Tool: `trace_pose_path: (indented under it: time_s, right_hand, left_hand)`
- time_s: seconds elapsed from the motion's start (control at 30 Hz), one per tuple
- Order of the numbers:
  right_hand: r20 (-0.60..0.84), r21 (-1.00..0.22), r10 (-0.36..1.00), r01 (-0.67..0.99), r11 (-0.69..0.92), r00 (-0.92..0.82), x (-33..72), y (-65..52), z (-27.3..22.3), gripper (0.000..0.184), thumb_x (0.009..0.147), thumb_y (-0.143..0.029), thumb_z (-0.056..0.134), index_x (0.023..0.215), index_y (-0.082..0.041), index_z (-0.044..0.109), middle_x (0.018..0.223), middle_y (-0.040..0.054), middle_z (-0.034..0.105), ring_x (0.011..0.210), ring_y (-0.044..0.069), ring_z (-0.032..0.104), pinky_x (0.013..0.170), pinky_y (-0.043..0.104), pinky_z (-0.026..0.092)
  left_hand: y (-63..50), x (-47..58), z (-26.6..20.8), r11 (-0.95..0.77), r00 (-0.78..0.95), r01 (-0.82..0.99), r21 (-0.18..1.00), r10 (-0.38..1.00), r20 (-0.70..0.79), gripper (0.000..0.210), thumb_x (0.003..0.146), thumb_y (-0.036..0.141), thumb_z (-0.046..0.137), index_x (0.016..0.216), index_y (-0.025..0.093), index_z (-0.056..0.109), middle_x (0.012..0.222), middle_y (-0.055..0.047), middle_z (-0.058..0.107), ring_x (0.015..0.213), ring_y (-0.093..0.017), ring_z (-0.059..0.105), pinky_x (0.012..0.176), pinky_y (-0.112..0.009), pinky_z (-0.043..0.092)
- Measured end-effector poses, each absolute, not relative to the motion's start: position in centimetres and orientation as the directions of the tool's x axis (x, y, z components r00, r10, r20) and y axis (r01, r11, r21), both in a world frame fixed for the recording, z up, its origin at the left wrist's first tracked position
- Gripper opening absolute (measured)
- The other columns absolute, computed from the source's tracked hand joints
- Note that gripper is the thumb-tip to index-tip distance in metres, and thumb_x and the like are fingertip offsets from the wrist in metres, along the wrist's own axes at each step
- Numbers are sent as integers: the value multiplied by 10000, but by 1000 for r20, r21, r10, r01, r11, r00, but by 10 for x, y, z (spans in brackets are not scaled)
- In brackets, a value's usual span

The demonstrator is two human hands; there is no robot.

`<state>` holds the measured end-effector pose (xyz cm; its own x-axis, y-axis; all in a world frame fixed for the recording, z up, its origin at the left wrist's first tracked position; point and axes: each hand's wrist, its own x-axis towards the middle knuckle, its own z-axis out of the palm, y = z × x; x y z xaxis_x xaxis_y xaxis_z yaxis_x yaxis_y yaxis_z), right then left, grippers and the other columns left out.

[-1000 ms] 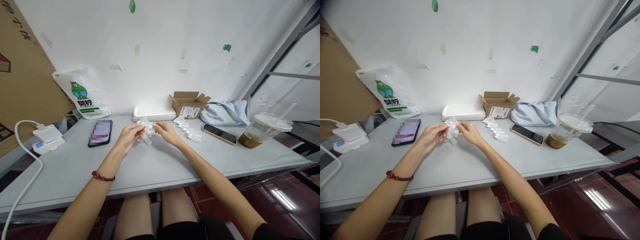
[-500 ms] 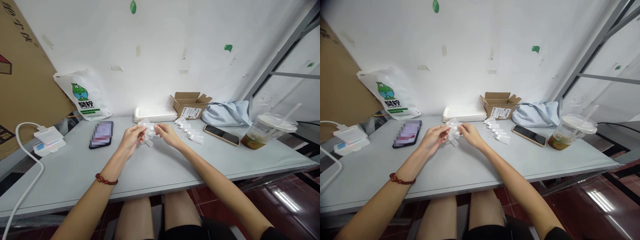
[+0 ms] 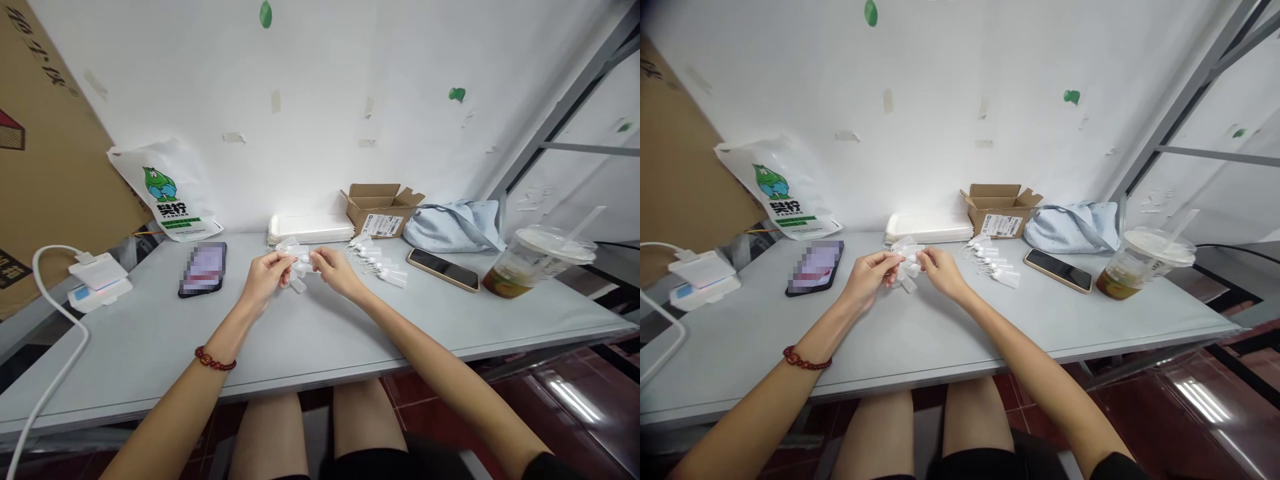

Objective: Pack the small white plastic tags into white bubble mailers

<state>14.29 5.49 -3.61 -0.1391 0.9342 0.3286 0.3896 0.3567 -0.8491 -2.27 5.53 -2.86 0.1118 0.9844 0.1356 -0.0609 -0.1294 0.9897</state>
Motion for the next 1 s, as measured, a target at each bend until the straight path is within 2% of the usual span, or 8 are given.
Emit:
trace_pose_path:
  time_s: [0.17, 0.3, 0.4, 0.53, 0.77, 1.0]
  right_hand:
    - [362, -821, 919, 414, 393, -154, 140, 51, -32, 268, 902, -357, 421, 766, -169, 556, 662, -9, 568, 622, 110, 515, 624, 233, 383]
    - [388, -795, 901, 425, 433, -193, 139, 49, -28, 249, 908, -342, 425, 795, -172, 567, 684, -5, 592, 632, 110, 520, 637, 234, 387]
    - [374, -805, 911, 427, 411, -173, 142, 50, -26, 253, 911, -349, 424, 813, -170, 574, 680, -5, 594, 629, 113, 525, 637, 235, 392]
    - [353, -814, 918, 425, 397, -181, 148, 51, -24, 281, 910, -375, 426, 797, -165, 575, 665, -8, 580, 617, 112, 520, 624, 233, 386]
    - [379, -759, 895, 474, 446, -236, 146, 51, -27, 283, 909, -361, 429, 763, -167, 573, 653, -11, 575, 615, 109, 488, 630, 237, 358]
    - [380, -733, 886, 497, 464, -266, 151, 49, -27, 284, 893, -352, 446, 706, -172, 560, 603, -23, 553, 554, 99, 444, 584, 236, 329]
  left_hand:
    - [54, -22, -29, -152, 175, 10, 988, 973, 148, 184, 655, 319, 689, 618, 143, 651, 503, 19, 516, 432, -78, 440, 414, -218, 315]
    - [54, -25, -26, -122, 281, 122, 985, 956, 83, 225, 649, 346, 710, 588, 133, 671, 500, -5, 528, 442, -86, 433, 418, -226, 307]
    - [55, -29, -23, -85, 221, 85, 993, 973, 65, 230, 615, 341, 736, 700, 128, 713, 602, -24, 592, 464, -89, 462, 414, -224, 309]
    - [57, -31, -21, -119, 163, -5, 993, 980, 118, 283, 657, 393, 717, 766, 132, 712, 686, -31, 614, 478, -81, 478, 409, -219, 321]
    - [58, -29, -29, -212, 172, 79, 974, 965, 196, 268, 724, 384, 661, 619, 138, 642, 478, 7, 513, 421, -80, 426, 418, -221, 322]
    - [53, -23, -38, -296, 177, 141, 945, 946, 270, 253, 739, 363, 633, 602, 150, 614, 451, 18, 489, 410, -90, 431, 421, -225, 316]
